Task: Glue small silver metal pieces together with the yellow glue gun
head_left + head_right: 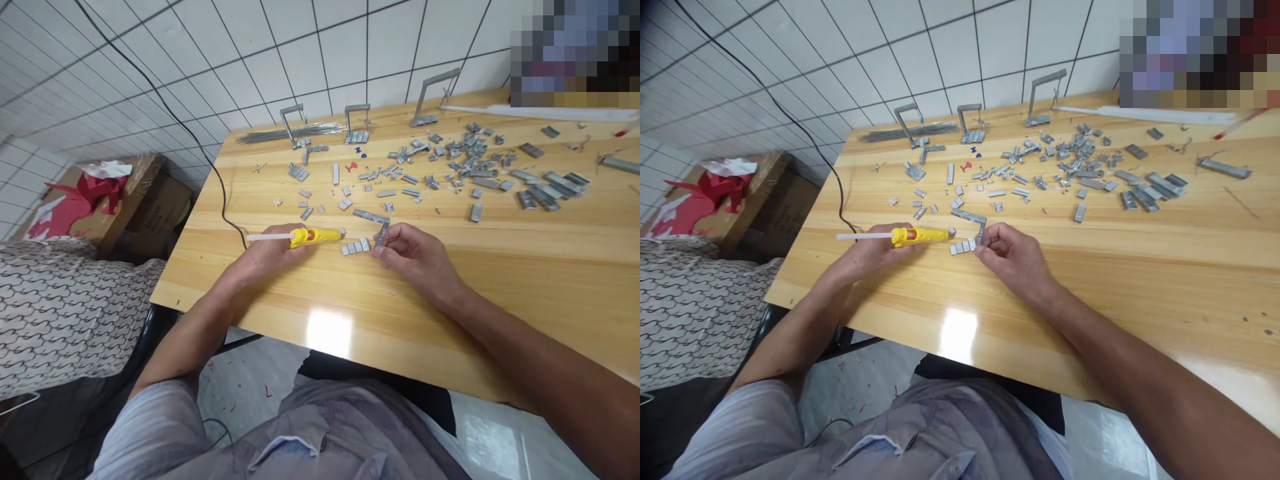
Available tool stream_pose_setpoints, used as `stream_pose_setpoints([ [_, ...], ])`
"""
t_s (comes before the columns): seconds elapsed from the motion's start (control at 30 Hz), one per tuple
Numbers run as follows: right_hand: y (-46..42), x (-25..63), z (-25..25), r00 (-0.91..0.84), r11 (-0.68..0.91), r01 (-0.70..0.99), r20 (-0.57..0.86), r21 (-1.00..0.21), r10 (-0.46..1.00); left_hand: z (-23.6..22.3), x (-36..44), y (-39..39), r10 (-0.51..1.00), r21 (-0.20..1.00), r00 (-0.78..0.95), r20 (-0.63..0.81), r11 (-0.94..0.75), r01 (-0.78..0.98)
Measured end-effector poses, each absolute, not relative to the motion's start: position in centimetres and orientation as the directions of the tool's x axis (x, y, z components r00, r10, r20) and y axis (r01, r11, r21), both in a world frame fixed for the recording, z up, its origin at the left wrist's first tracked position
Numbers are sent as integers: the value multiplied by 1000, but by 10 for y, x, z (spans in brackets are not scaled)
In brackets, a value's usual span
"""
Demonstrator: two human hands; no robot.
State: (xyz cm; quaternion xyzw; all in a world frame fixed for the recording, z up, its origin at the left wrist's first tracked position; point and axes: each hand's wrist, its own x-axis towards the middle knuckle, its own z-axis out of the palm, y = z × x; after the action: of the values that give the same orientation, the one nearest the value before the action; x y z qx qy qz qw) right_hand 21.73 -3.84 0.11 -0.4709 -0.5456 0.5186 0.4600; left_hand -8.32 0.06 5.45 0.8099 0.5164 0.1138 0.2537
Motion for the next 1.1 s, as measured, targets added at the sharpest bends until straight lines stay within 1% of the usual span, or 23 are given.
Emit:
stream_pose_setpoints([
  [0.1,-38,216,0,-126,26,42,20,-999,992,54,-82,8,940,460,335,55,-322,828],
  [0.17,-39,216,0,-125,30,43,24,-999,992,55,-81,11,952,475,281,121,-304,826],
  [0.2,-39,216,0,-116,35,43,30,-998,993,56,-81,10,952,499,280,126,-305,811],
  [0.33,-39,217,2,-61,50,84,45,-995,997,62,-77,-6,910,601,413,42,-353,717],
  [0.4,-39,218,3,-56,57,126,50,-990,997,62,-76,-15,889,623,457,10,-364,693],
  [0.57,-38,217,2,-91,97,183,82,-978,992,52,-76,-20,895,666,446,-9,-327,670],
  [0.67,-38,214,1,-140,91,141,71,-986,988,48,-77,-17,899,703,437,-14,-302,644],
  [0.77,-36,213,1,-166,81,82,66,-993,984,50,-78,-18,900,704,436,-18,-298,645],
  [0.83,-35,213,1,-127,82,66,74,-994,989,51,-78,-21,896,693,444,-14,-312,650],
  [0.9,-33,215,1,-64,84,57,80,-995,995,51,-75,-25,897,682,441,24,-338,649],
  [1.0,-31,219,1,36,78,50,80,-996,996,48,-63,-29,916,685,387,111,-352,638],
  [1.1,-30,223,4,117,88,46,93,-995,989,45,-49,-28,929,693,338,148,-342,635],
])
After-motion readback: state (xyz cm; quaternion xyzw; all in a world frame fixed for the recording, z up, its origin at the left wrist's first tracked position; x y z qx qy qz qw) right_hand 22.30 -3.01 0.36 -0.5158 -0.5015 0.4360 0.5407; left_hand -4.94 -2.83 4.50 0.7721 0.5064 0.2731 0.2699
